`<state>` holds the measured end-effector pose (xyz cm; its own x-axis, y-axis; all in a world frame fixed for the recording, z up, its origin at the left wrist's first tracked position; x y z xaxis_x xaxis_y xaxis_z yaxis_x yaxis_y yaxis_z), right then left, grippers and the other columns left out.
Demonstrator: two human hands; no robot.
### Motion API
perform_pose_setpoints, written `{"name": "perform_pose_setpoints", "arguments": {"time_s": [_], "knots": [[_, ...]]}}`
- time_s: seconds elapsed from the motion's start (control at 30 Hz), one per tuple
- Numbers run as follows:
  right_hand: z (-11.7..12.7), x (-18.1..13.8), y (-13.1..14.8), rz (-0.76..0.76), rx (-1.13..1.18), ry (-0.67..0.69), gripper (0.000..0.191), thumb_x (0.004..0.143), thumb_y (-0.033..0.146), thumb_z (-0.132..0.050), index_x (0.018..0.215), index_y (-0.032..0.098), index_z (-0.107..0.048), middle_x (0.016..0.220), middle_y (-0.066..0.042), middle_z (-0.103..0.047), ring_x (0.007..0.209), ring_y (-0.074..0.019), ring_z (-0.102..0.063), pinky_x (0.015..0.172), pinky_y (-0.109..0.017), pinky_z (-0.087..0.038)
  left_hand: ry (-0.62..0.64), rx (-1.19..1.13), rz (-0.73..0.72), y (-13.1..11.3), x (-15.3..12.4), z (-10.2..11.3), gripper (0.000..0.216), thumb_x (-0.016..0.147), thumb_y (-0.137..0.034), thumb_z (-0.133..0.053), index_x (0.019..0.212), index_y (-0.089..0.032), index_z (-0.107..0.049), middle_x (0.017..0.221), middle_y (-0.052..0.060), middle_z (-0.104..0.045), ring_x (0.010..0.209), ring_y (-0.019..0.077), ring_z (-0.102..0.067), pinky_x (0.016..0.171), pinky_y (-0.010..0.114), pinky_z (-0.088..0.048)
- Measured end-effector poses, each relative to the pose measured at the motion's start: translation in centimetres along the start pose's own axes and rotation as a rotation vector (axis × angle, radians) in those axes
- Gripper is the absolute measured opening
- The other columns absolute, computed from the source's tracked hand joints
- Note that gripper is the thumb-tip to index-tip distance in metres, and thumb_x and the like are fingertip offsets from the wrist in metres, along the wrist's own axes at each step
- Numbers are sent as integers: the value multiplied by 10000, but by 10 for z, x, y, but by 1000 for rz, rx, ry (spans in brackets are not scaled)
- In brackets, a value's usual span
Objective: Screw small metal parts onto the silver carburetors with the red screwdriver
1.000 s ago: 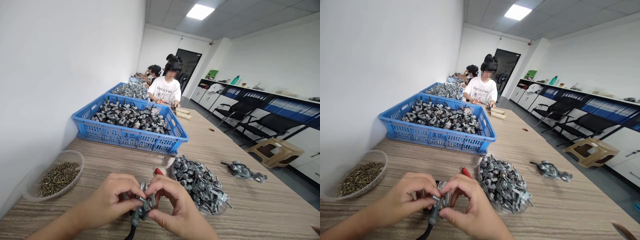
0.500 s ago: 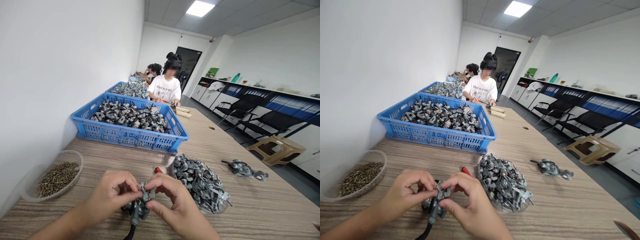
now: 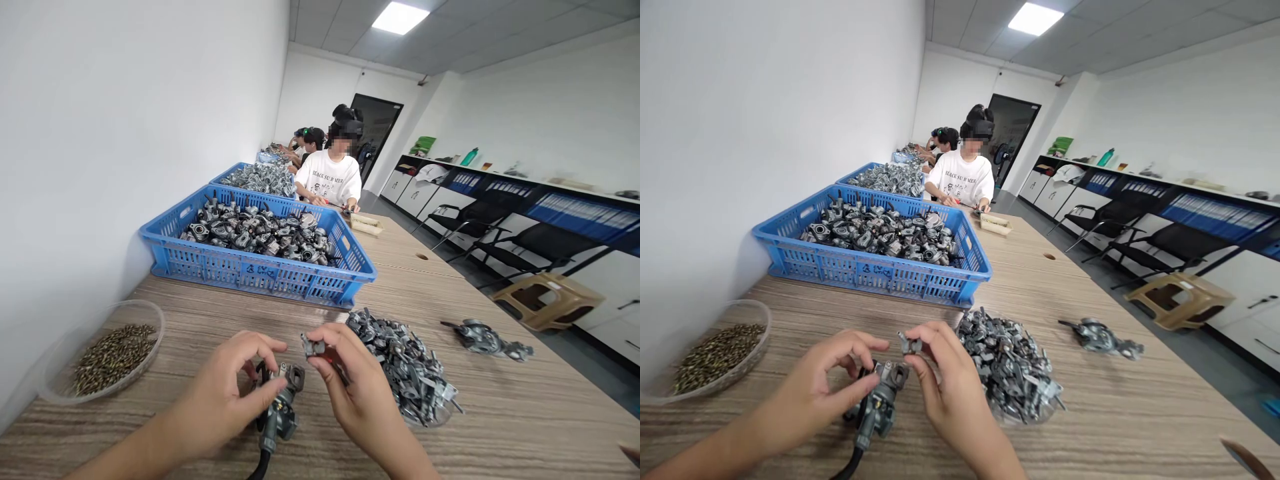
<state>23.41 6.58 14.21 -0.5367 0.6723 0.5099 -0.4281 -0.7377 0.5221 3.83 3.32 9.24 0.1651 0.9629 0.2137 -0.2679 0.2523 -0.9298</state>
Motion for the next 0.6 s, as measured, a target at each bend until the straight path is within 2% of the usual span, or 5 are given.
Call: {"name": "perform_pose_setpoints", "arguments": {"time_s": [0.13, 0.2, 0.3, 0.37, 0.6], "knots": [[9, 2, -8, -14, -35, 29, 267, 1097, 165, -579, 1331, 278, -642, 1188, -100, -675, 1045, -227, -695, 871, -328, -614, 167, 189, 2, 2, -8, -12, 456, 859, -294, -866, 1262, -250, -659, 1606, 167, -579, 1540, 424, -483, 1250, 653, -415], [10, 2, -9, -17, -27, 59, 263, 1093, 169, -592, 1325, 280, -647, 1172, -93, -690, 1030, -228, -702, 868, -334, -612, 217, 240, 38, 9, -11, -19, 620, 826, -321, -897, 1372, -229, -619, 1651, 206, -522, 1600, 465, -393, 1290, 701, -350], [8, 1, -10, -16, -1, 125, 250, 1087, 174, -609, 1308, 281, -659, 1157, -83, -713, 1049, -239, -710, 902, -356, -603, 244, 261, 65, 17, -12, -27, 771, 820, -302, -893, 1502, -207, -546, 1641, 233, -528, 1582, 475, -422, 1304, 717, -329], [7, 0, -12, -29, 20, 174, 232, 1089, 186, -616, 1295, 281, -669, 1163, -80, -725, 1082, -245, -707, 941, -372, -589, 254, 256, 64, 19, -13, -32, 798, 819, -274, -886, 1531, -216, -528, 1623, 222, -548, 1545, 463, -475, 1298, 701, -357], [2, -2, -21, -118, 125, 262, 148, 1084, 257, -661, 1224, 263, -707, 1136, -75, -750, 1070, -247, -705, 939, -385, -579, 258, 267, 25, 19, -15, -38, 629, 894, -247, -809, 1480, -259, -579, 1571, 161, -582, 1464, 403, -562, 1256, 607, -458]]}}
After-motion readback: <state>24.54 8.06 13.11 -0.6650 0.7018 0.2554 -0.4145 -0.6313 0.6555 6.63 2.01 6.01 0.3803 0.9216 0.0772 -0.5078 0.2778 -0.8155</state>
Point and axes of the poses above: each hand's wrist, its own x-axis towards the middle knuckle, its own z-axis out of the back of the hand, y = z × x, the point moved 7 cm from there along x, towards the middle knuckle
